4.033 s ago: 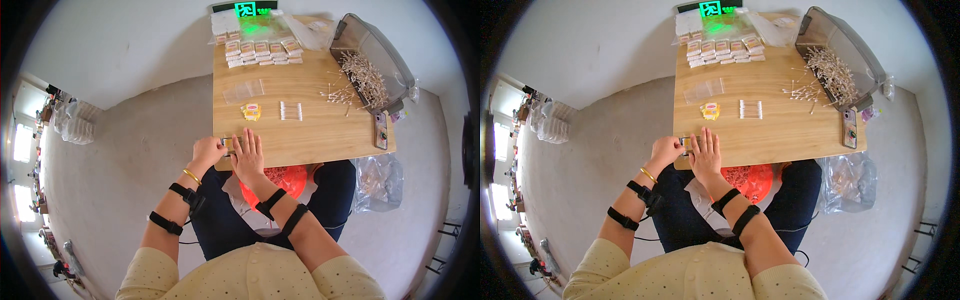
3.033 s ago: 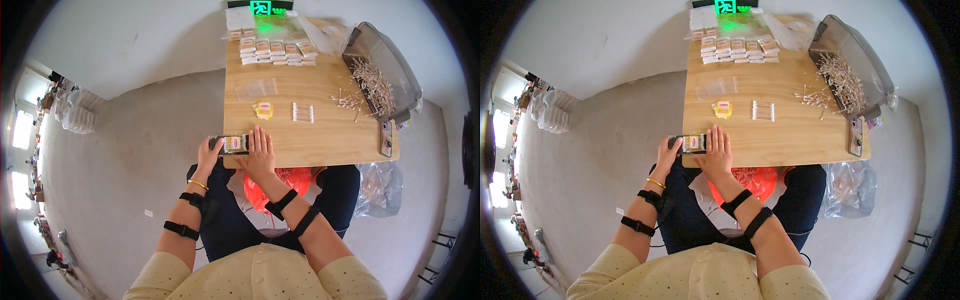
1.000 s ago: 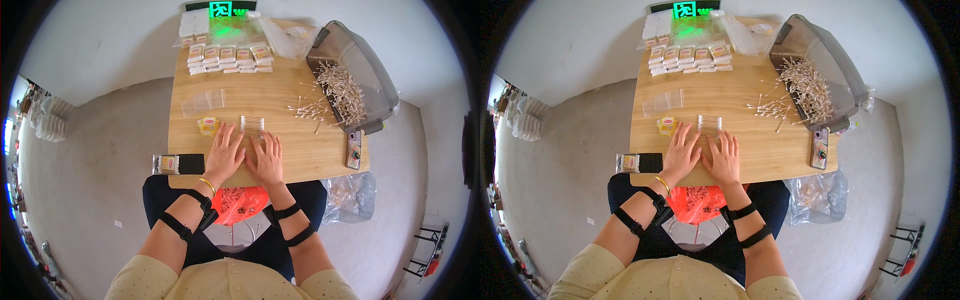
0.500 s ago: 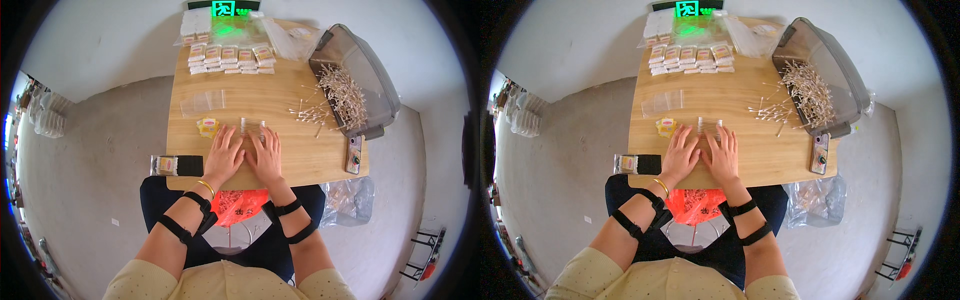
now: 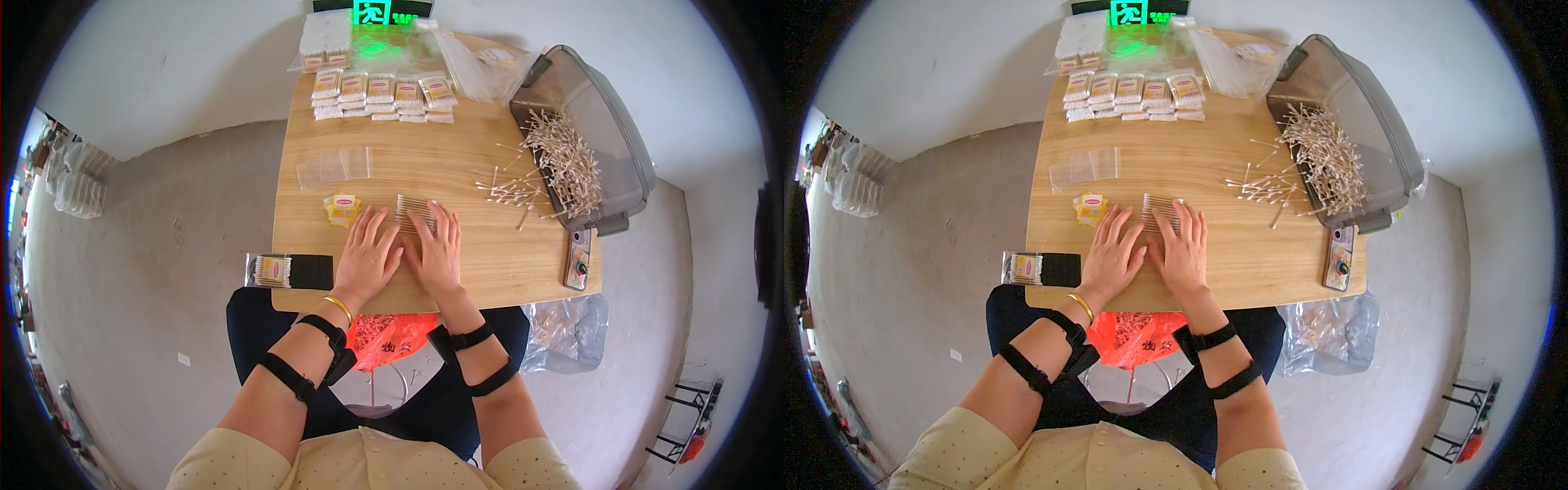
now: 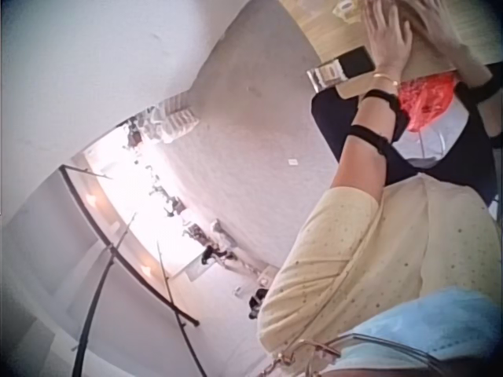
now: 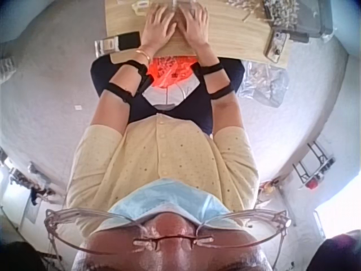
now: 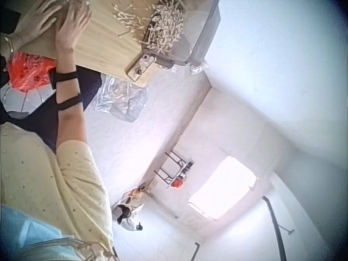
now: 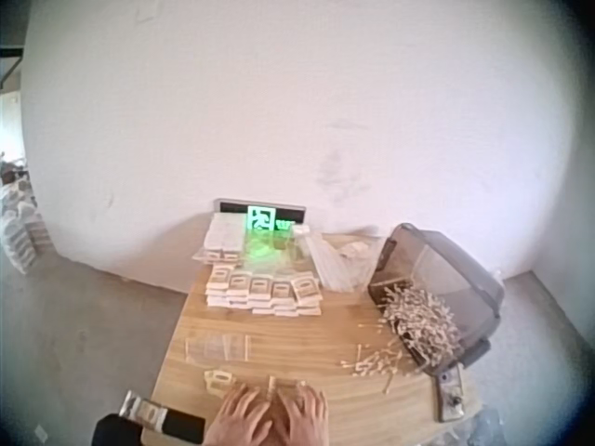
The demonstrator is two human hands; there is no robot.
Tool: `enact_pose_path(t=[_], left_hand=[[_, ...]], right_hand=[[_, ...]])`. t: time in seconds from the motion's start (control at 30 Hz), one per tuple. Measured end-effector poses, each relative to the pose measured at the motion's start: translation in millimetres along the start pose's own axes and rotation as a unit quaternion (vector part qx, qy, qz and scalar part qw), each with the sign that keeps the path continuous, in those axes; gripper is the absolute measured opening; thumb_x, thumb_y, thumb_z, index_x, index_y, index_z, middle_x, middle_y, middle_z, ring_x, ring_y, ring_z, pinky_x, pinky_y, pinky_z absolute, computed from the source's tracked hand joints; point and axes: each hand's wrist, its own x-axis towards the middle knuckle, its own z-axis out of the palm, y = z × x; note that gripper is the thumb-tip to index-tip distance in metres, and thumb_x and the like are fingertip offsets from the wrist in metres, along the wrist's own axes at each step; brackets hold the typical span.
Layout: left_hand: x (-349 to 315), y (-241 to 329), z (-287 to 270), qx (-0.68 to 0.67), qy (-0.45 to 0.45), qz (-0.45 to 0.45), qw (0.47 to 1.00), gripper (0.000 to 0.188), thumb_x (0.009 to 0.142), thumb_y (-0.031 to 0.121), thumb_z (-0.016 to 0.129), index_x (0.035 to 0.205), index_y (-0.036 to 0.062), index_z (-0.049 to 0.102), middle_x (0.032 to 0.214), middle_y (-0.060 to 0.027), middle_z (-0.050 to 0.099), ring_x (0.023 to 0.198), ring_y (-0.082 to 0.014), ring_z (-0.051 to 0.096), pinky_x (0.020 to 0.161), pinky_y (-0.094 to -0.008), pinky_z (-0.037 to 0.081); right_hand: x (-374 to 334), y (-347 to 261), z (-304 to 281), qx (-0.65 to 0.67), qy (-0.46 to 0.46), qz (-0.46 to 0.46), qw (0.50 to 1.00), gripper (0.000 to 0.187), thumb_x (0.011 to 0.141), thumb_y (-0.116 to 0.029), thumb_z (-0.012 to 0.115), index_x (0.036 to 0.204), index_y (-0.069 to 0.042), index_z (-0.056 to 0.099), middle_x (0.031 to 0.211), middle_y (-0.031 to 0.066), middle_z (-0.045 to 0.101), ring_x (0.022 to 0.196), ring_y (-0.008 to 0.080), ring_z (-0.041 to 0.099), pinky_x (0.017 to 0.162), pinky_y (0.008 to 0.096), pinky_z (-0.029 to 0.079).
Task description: Sorting cotton swabs and placing them into small plastic bags.
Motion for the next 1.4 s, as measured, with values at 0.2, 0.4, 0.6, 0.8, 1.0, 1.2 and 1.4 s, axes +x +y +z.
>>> enact_pose_path(t=[0.2,0.4,0.6,0.8,1.0,1.2,1.4], left_hand=[[0,-1,2,0.002,0.002,-0.003,1.000,0.047,0.098,0.028,0.063,0.140,0.0081,0.055,0.154,-0.0177,0.041,0.149,-0.0425,0.034,0.124,-0.0529,0.030],[1,0,1,0.007,0.002,-0.003,1.000,0.049,0.097,0.029,0.063,0.139,0.0055,0.055,0.151,-0.0190,0.044,0.148,-0.0418,0.034,0.125,-0.0520,0.030],[1,1,0,0.011,0.001,-0.003,1.000,0.049,0.097,0.026,0.063,0.140,0.0055,0.053,0.153,-0.0181,0.043,0.149,-0.0410,0.034,0.124,-0.0516,0.031],[0,0,0,0.010,-0.004,-0.005,1.000,0.050,0.097,0.028,0.063,0.141,0.0047,0.052,0.153,-0.0187,0.043,0.149,-0.0412,0.034,0.124,-0.0517,0.030],[0,0,-1,0.004,-0.012,-0.009,1.000,0.051,0.099,0.030,0.060,0.142,0.0044,0.051,0.154,-0.0191,0.043,0.150,-0.0415,0.033,0.125,-0.0519,0.028],[1,1,-1,0.009,-0.020,-0.008,1.000,0.052,0.099,0.031,0.059,0.142,0.0031,0.050,0.152,-0.0198,0.043,0.150,-0.0421,0.032,0.126,-0.0513,0.027],[1,1,-1,0.011,-0.018,-0.004,1.000,0.053,0.100,0.031,0.059,0.143,0.0027,0.050,0.152,-0.0198,0.043,0.150,-0.0419,0.032,0.126,-0.0510,0.026]], right_hand=[[0,1,3,-0.012,0.001,-0.006,1.000,0.051,0.094,-0.031,0.069,0.142,-0.014,0.060,0.149,0.0191,0.044,0.143,0.0399,0.039,0.124,0.0571,0.025],[2,0,-1,0.009,0.011,-0.005,1.000,0.046,0.094,-0.028,0.069,0.138,-0.013,0.062,0.145,0.0186,0.046,0.141,0.0397,0.040,0.123,0.0573,0.027],[12,4,4,0.012,0.034,0.002,0.999,0.042,0.093,-0.023,0.070,0.134,-0.014,0.064,0.141,0.0173,0.048,0.139,0.0394,0.042,0.122,0.0573,0.028],[17,4,1,0.008,0.023,0.001,1.000,0.036,0.092,-0.020,0.069,0.127,-0.013,0.066,0.136,0.0162,0.051,0.136,0.0389,0.044,0.121,0.0576,0.029],[29,6,2,0.018,0.054,0.003,0.998,0.027,0.091,-0.016,0.068,0.118,-0.012,0.069,0.129,0.0148,0.053,0.132,0.0381,0.047,0.120,0.0579,0.031],[36,9,5,0.011,0.060,0.005,0.998,0.019,0.089,-0.013,0.068,0.109,-0.011,0.071,0.124,0.0135,0.055,0.129,0.0370,0.049,0.119,0.0569,0.032],[44,12,6,0.020,0.063,0.015,0.998,0.016,0.089,-0.009,0.067,0.104,-0.012,0.070,0.119,0.0124,0.055,0.121,0.0365,0.051,0.117,0.0562,0.035]])
